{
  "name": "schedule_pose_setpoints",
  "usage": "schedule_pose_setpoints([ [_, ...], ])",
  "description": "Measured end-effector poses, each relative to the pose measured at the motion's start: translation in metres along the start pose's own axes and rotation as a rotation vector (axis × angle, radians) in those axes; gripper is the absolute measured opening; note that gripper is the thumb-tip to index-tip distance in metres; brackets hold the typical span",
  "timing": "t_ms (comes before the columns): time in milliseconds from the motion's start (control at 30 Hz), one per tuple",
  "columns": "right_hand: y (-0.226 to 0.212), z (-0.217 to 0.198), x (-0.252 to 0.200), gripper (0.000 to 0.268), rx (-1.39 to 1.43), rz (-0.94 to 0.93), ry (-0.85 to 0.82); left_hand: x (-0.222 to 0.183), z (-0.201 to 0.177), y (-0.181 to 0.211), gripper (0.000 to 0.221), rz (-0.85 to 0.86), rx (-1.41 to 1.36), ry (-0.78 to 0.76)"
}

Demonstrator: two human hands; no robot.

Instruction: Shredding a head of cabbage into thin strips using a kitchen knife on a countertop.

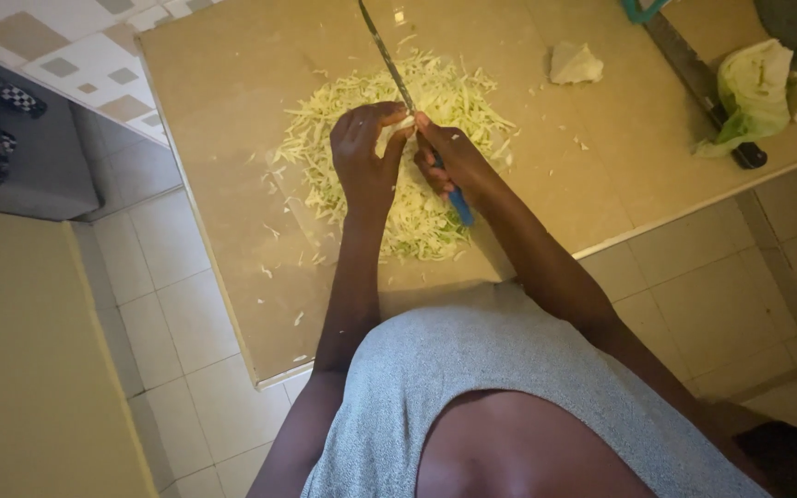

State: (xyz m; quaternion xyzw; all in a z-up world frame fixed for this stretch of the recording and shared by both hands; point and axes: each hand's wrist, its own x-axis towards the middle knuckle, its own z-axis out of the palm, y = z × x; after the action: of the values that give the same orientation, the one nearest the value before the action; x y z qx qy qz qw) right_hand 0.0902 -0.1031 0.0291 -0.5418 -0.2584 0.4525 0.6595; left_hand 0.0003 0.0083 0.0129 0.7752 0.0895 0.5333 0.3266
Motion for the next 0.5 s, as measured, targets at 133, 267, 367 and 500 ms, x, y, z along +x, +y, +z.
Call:
schedule_pose_setpoints([
  [133,0.002,-0.002,0.001,0.060,0.058,-0.005,-0.078,0.000,-0.003,-0.003,0.015,0.063,0.103,-0.007],
  [267,0.004,0.001,-0.007,0.060,0.106,0.062,-0.147,0.000,-0.017,-0.015,0.015,0.074,0.164,0.041],
  [367,-0.001,0.002,-0.008,0.052,0.137,0.109,-0.176,0.009,-0.030,-0.002,0.013,-0.123,0.010,0.073],
  [500,-0.004,-0.001,0.001,0.035,0.198,0.079,-0.116,-0.001,-0.015,-0.001,0.023,-0.441,-0.719,0.038],
])
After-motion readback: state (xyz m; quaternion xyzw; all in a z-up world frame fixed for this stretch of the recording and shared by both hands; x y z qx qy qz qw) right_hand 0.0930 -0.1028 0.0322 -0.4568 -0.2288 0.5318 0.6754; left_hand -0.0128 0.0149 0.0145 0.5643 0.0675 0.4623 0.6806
